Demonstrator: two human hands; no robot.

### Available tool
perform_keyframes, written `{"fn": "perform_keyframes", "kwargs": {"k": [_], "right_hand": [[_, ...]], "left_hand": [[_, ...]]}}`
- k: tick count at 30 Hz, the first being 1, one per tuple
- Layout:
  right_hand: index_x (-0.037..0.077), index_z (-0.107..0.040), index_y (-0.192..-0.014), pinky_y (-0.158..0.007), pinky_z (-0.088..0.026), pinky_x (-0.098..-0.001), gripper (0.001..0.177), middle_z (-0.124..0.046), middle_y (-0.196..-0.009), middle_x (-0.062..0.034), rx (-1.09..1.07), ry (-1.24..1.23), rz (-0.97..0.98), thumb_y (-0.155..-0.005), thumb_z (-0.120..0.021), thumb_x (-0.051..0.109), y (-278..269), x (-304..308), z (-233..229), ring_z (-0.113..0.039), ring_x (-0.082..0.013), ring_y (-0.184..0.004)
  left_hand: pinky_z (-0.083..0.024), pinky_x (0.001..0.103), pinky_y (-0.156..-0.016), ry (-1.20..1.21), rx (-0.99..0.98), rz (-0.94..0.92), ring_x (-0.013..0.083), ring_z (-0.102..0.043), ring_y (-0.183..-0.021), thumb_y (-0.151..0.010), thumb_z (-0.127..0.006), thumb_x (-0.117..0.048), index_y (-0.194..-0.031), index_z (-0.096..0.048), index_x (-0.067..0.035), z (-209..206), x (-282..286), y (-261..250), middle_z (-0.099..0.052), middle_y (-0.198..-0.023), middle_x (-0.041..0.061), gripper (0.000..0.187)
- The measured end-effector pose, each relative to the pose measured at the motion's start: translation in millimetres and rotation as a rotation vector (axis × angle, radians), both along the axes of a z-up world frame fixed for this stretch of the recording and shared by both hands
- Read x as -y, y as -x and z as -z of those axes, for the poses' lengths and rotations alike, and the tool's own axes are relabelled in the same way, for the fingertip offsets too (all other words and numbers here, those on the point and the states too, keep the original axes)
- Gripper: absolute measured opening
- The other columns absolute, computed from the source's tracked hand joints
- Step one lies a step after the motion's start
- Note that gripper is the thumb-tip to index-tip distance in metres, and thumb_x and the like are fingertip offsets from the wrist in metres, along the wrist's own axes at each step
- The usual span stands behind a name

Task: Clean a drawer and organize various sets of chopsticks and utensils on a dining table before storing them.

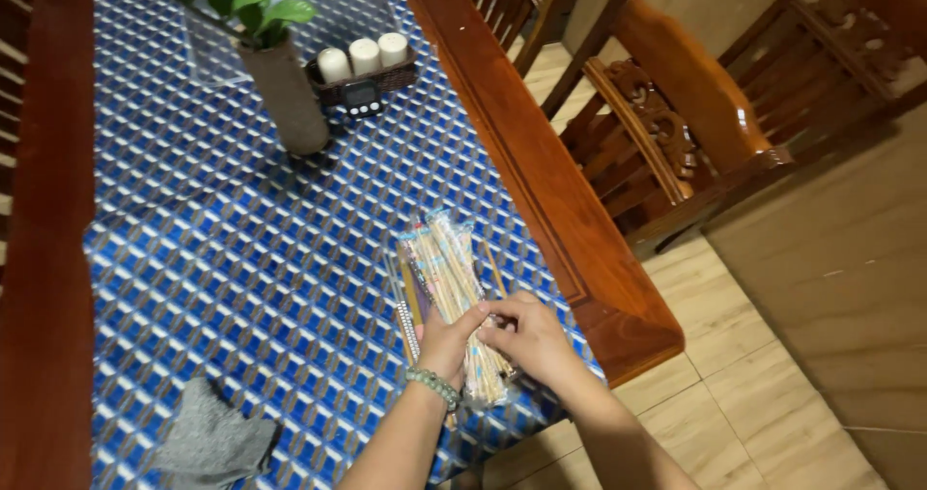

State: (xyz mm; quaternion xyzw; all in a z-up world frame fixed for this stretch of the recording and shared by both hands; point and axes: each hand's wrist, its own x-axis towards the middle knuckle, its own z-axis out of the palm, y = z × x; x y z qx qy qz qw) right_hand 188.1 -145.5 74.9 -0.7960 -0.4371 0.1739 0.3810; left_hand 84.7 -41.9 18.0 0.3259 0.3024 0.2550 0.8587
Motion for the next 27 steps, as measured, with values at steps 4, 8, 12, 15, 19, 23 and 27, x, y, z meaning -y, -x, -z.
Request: {"fn": "perform_keyframes", "kwargs": {"k": [4,8,12,15,19,23,27], "right_hand": [[0.005,-0.079,-0.106,-0.067,-0.052,-0.0327,0.034,-0.065,-0.083,-0.0058,-0.24,0.029,0.033,-0.076,-0.083,0.021,-33,27,17,-0.06,-0.0181,-0.074],[0.011,-0.066,-0.121,-0.069,-0.052,-0.0296,0.035,-0.067,-0.094,-0.0006,-0.85,-0.257,0.437,-0.089,-0.071,0.022,-40,38,-11,-0.063,-0.0129,-0.085],[0.011,-0.067,-0.118,-0.079,-0.059,-0.0331,0.035,-0.076,-0.106,-0.0039,-1.21,-0.381,0.414,-0.084,-0.069,0.014,-24,45,-1,-0.072,-0.017,-0.095],[0.001,-0.067,-0.112,-0.079,-0.06,-0.0394,0.03,-0.073,-0.098,-0.0128,-1.139,-0.53,0.504,-0.084,-0.076,0.008,-5,53,11,-0.072,-0.0244,-0.088],[-0.004,-0.068,-0.106,-0.078,-0.061,-0.0386,0.027,-0.075,-0.095,-0.0144,-1.141,-0.638,0.618,-0.082,-0.077,0.005,24,79,14,-0.074,-0.0248,-0.086],[-0.003,-0.069,-0.106,-0.076,-0.06,-0.0401,0.026,-0.074,-0.095,-0.0151,-1.106,-0.788,0.711,-0.083,-0.075,0.007,55,121,21,-0.073,-0.0253,-0.084],[0.0,-0.068,-0.109,-0.077,-0.061,-0.0416,0.028,-0.074,-0.095,-0.0148,-1.127,-0.915,0.829,-0.083,-0.072,0.009,84,183,9,-0.073,-0.0251,-0.084]], "left_hand": [[-0.058,0.036,-0.088,-0.038,0.035,0.13,0.0226,-0.071,-0.102,-0.083,-0.076,-0.005,-0.134,-0.057,0.005,-10,13,-11,-0.072,-0.119,0.015,0.055],[-0.058,0.037,-0.087,0.011,0.074,0.416,0.0217,-0.071,-0.103,-0.079,-0.076,-0.003,-0.138,-0.051,-0.003,-35,29,-14,-0.069,-0.118,0.011,0.065],[-0.055,0.032,-0.097,-0.447,0.05,0.696,0.0175,-0.067,-0.11,-0.074,-0.082,-0.005,-0.141,-0.052,-0.002,-20,41,-20,-0.069,-0.122,0.008,0.073],[-0.055,0.032,-0.097,-0.521,0.015,0.864,0.0169,-0.066,-0.111,-0.072,-0.084,-0.009,-0.137,-0.053,-0.002,-21,38,-16,-0.069,-0.121,0.006,0.073],[-0.052,0.03,-0.101,-0.414,0.087,1.101,0.0146,-0.064,-0.115,-0.075,-0.084,-0.012,-0.138,-0.057,-0.002,-20,43,-2,-0.068,-0.125,0.004,0.07],[-0.053,0.032,-0.097,-0.305,0.097,1.323,0.0162,-0.064,-0.112,-0.076,-0.085,-0.019,-0.137,-0.059,-0.003,-23,66,18,-0.069,-0.122,0.006,0.068],[-0.058,0.04,-0.087,0.134,0.097,1.695,0.0238,-0.068,-0.102,-0.084,-0.081,-0.02,-0.132,-0.058,-0.002,-7,98,30,-0.07,-0.113,0.013,0.056]]}}
